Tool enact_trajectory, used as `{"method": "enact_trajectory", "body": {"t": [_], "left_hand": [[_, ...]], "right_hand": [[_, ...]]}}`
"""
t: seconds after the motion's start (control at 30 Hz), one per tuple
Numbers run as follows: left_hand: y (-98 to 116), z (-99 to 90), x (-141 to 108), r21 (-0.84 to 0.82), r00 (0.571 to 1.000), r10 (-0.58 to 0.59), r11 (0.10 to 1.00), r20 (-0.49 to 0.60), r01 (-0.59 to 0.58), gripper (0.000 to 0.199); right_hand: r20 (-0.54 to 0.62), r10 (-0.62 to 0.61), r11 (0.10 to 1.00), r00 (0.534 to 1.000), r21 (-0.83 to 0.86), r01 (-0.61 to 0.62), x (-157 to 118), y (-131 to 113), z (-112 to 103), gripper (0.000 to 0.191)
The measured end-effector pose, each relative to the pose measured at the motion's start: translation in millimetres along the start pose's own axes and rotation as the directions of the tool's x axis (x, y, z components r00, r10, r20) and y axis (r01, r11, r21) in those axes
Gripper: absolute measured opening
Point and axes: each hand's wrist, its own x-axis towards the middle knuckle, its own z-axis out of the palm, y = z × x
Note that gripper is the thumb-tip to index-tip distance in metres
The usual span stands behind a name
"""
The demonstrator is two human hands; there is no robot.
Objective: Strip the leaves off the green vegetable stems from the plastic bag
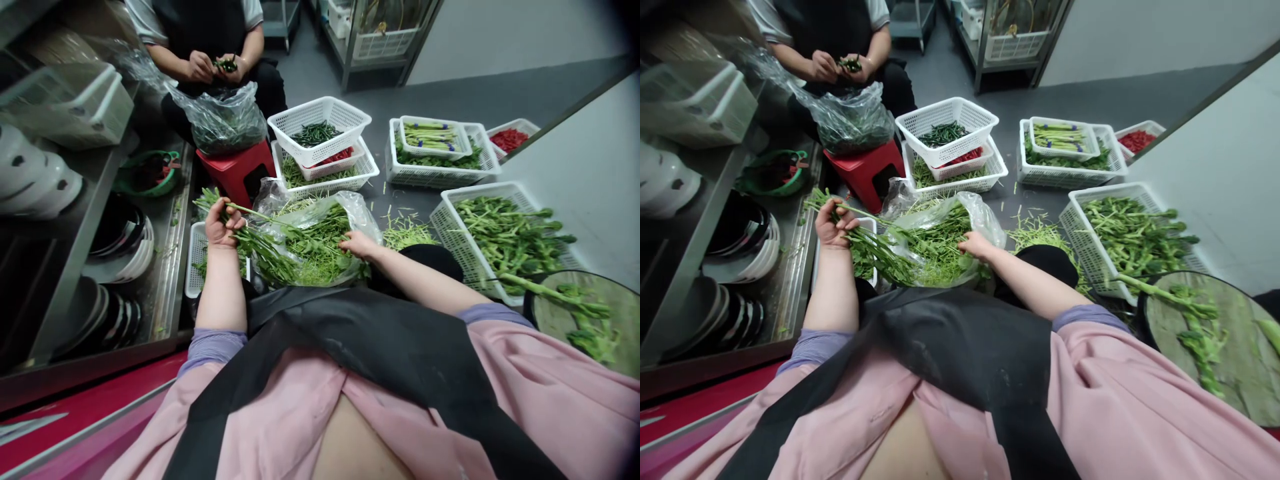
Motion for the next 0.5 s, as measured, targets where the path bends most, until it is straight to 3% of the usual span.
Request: {"method": "enact_trajectory", "body": {"t": [0.1, 0.17, 0.27, 0.37, 0.43, 0.5], "left_hand": [[0, 0.5, -1, 0.012, 1.000, -0.025, 1.000, 0.000, 0.025, 0.032], [-2, 1.8, -2, 0.010, 0.999, -0.039, 0.999, 0.006, 0.039, 0.034], [-5, 3.7, -2, 0.007, 0.998, -0.053, 0.999, 0.020, 0.052, 0.036], [-9, 4.0, 0, 0.019, 0.996, -0.076, 0.997, 0.042, 0.075, 0.034], [-12, 3.1, 1, 0.034, 0.995, -0.086, 0.996, 0.051, 0.084, 0.031], [-13, 1.7, 2, 0.056, 0.995, -0.087, 0.995, 0.046, 0.084, 0.026]], "right_hand": [[0.015, -0.064, 0.983, 0.998, -0.174, 0.066, 6, 8, 11, 0.024], [0.037, -0.127, 0.976, 0.991, -0.173, 0.132, 5, -3, 11, 0.025], [0.111, -0.188, 0.982, 0.976, 0.054, 0.183, -2, -34, 4, 0.014], [0.285, -0.298, 0.916, 0.911, 0.353, 0.189, -9, -62, -2, 0.024], [0.404, -0.339, 0.892, 0.850, 0.424, 0.155, -13, -72, -3, 0.029], [0.470, -0.335, 0.893, 0.817, 0.434, 0.116, -17, -76, -1, 0.030]]}}
